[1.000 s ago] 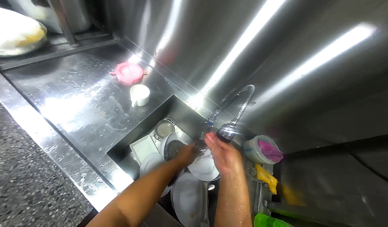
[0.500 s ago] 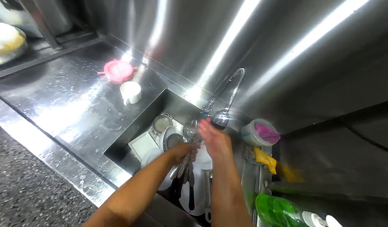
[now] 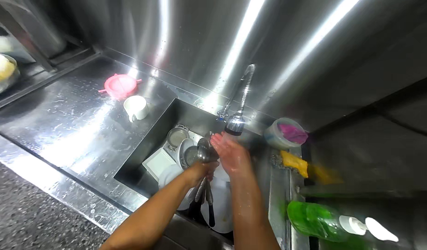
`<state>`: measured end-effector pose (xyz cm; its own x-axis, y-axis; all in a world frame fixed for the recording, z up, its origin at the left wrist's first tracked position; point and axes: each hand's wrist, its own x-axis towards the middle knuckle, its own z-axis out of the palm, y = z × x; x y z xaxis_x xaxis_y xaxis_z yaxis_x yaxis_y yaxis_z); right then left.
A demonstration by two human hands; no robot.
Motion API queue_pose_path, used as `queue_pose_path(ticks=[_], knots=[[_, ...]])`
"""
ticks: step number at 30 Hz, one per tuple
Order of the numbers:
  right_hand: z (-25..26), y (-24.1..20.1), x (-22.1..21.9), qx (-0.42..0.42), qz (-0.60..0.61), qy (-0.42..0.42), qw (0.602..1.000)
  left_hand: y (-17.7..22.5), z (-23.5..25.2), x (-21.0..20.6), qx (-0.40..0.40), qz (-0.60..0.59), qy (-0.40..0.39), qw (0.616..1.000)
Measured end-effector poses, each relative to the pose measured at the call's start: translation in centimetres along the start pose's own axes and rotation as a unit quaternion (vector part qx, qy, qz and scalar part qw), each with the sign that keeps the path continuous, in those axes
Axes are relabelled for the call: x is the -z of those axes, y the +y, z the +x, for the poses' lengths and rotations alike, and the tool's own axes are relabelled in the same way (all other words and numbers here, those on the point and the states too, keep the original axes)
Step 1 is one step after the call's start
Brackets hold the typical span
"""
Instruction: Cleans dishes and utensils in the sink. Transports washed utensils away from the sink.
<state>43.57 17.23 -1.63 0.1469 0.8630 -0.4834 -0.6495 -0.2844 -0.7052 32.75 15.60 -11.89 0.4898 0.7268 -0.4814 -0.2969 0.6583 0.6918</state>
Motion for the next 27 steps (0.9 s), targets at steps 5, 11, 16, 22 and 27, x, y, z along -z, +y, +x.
queue_pose_path(ticks=[5,11,16,22,27], knots=[[-0.8,0.0,0.3,-0.004,-0.037,0.009,0.999,0.0,0.0,-0.2,-0.013,0.014,0.019,1.000],[-0.3,-0.9,0.6,0.006,-0.152,-0.031,0.988,0.8,0.0,-0.7,-0.028,-0.030,0.071,0.997],[-1.8,-0.3,1.8,-0.014,-0.189,-0.037,0.981,2.5,0.9,-0.3,-0.060,-0.078,0.079,0.992],[-1.0,1.0,2.1,-0.002,-0.075,0.010,0.997,3.6,1.6,-0.1,-0.111,-0.140,0.081,0.981],[-0.4,0.8,0.4,0.015,-0.007,0.026,1.000,1.7,2.1,-0.6,-0.048,-0.105,0.111,0.987]])
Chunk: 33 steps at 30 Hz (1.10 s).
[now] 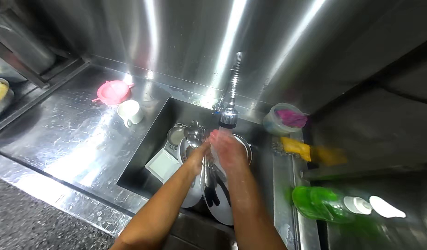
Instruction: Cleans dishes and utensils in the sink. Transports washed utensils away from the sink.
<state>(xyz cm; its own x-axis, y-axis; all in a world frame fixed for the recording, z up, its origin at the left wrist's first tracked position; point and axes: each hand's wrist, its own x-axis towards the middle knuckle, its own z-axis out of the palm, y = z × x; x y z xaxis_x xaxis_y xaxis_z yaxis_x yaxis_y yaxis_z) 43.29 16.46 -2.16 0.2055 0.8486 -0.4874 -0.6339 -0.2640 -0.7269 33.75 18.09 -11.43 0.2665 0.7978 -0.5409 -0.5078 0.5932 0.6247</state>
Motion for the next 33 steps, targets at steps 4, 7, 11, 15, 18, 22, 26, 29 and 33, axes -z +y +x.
queue_pose_path(ticks=[4,7,11,15,18,22,26,29,33], knots=[[0.2,-1.2,0.4,-0.012,-0.125,-0.068,0.990,-1.8,-0.6,-0.3,0.048,0.031,0.014,0.998],[0.6,-1.5,0.6,-0.011,-0.162,-0.085,0.983,-2.1,-1.2,-0.8,0.061,0.058,0.017,0.996],[0.9,-1.4,0.4,0.012,-0.137,-0.072,0.988,-2.9,-1.5,-1.3,0.047,0.101,0.047,0.993],[0.9,-1.2,0.3,0.014,-0.131,-0.097,0.987,-3.2,-1.7,-1.9,0.010,0.269,0.109,0.957],[1.0,-1.2,0.0,0.019,-0.141,-0.083,0.986,-2.7,-1.9,-2.4,0.033,0.336,0.124,0.933],[0.9,-1.1,-0.3,0.017,-0.117,-0.077,0.990,-2.8,-2.1,-2.7,0.043,0.321,0.128,0.937],[0.9,-0.8,0.1,0.005,-0.085,-0.057,0.995,-3.1,-2.4,-3.1,0.031,0.297,0.118,0.947],[1.0,-1.2,0.8,-0.004,-0.094,-0.076,0.993,-3.1,-2.1,-3.2,0.035,0.280,0.114,0.953],[0.8,-1.7,1.3,0.048,-0.176,-0.067,0.981,-2.7,-2.2,-3.3,0.049,0.215,0.097,0.971]])
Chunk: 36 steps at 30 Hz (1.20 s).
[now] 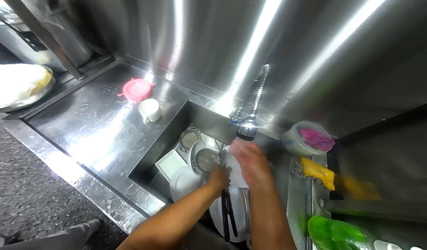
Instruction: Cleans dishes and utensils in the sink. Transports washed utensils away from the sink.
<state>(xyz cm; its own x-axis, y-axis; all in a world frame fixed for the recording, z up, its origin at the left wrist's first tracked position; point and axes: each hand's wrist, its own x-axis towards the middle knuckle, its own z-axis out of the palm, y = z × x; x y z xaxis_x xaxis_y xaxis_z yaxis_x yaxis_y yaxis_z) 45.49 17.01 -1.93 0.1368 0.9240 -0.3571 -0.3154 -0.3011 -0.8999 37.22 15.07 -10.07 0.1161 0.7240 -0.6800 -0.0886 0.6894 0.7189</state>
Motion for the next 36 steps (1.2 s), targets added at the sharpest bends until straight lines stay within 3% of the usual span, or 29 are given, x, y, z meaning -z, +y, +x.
queue_pose_path(ticks=[4,13,15,19,21,25,27,30,36], knots=[[0.1,-0.3,0.1,-0.026,-0.011,-0.025,0.999,0.2,-0.1,0.2,0.018,-0.054,-0.030,0.998],[0.2,-0.6,0.9,-0.014,-0.070,-0.069,0.995,1.4,-0.4,1.2,-0.019,-0.145,-0.066,0.987],[0.3,-0.9,1.3,-0.020,-0.076,-0.111,0.991,1.8,-0.4,1.6,-0.047,-0.126,-0.067,0.989],[0.7,-0.5,1.5,-0.013,-0.067,-0.086,0.994,2.7,0.0,2.5,-0.104,-0.057,-0.063,0.991],[0.9,-0.5,1.7,-0.015,-0.027,-0.113,0.993,3.5,0.9,2.6,-0.160,-0.036,-0.038,0.986],[0.8,-0.2,0.9,-0.028,0.028,-0.047,0.998,5.4,1.7,3.0,-0.300,0.005,0.069,0.951],[0.8,-0.2,0.8,-0.044,0.059,-0.048,0.996,6.2,1.8,3.3,-0.332,0.030,0.120,0.935],[0.8,-0.7,0.2,-0.038,0.069,-0.032,0.996,6.3,1.7,3.8,-0.281,0.119,0.130,0.943],[1.2,-2.5,1.0,-0.002,-0.040,-0.125,0.991,4.2,0.6,2.6,-0.117,0.312,0.010,0.943]])
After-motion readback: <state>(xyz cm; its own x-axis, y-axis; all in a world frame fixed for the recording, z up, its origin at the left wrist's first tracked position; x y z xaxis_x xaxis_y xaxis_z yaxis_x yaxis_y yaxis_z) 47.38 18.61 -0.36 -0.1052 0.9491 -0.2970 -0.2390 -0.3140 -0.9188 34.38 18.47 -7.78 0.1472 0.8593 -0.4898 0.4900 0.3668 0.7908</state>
